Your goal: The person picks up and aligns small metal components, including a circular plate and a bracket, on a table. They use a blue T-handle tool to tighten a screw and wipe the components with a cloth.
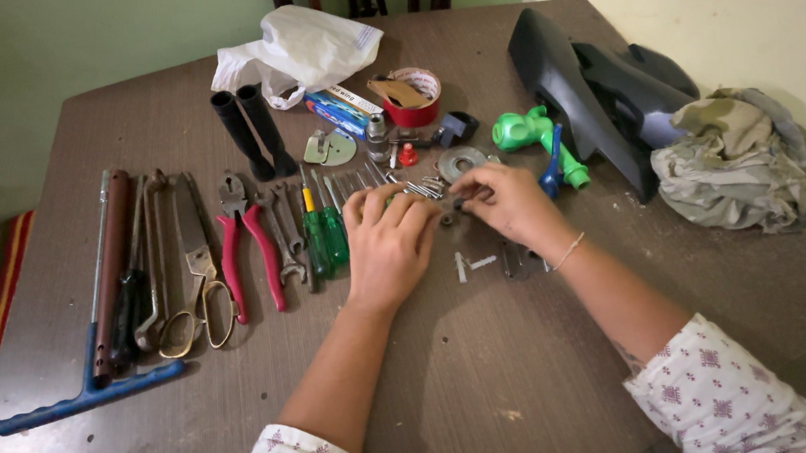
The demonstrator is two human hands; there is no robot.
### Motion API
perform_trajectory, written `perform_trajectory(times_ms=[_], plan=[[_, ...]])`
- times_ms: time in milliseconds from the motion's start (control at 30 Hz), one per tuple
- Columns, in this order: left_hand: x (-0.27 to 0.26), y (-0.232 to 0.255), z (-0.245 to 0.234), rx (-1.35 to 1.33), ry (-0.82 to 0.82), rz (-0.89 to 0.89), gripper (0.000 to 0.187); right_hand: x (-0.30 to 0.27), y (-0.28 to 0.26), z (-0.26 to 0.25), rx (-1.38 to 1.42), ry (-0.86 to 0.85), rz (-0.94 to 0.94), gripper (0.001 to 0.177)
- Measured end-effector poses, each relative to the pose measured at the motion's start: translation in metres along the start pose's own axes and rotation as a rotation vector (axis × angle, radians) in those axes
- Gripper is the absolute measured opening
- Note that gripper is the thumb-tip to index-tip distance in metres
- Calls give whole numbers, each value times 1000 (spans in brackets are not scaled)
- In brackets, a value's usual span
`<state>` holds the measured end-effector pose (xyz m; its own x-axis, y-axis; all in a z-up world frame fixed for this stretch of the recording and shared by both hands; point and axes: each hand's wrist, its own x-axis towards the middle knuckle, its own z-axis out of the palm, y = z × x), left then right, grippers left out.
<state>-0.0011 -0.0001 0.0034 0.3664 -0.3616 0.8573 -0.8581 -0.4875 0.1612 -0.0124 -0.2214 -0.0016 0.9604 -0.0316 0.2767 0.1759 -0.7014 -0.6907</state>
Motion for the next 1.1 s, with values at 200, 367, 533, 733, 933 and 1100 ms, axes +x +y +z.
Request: perform_trajectory(times_ms=[200,367,533,733,933,1100], plan=[[-1,-1,1,5,-13,-1,11,3,-6,-7,-68,-39,78,27],[-3,-3,3,19,-23,12,13,3,-12,-33,-246,86,100,20],[-4,1,6,18,-50,33,15,-2,4,-77,-405,235,-53,16],[-6,8,6,-7,-112,69,16,2,18,-69,-631,88,-57,15],[-7,11,11,6,-212,64,16,0,24,-46,-823,-39,-119,24],[-8,13,8,-41,-286,90,19,-1,28,-42,-859,-30,-113,24]])
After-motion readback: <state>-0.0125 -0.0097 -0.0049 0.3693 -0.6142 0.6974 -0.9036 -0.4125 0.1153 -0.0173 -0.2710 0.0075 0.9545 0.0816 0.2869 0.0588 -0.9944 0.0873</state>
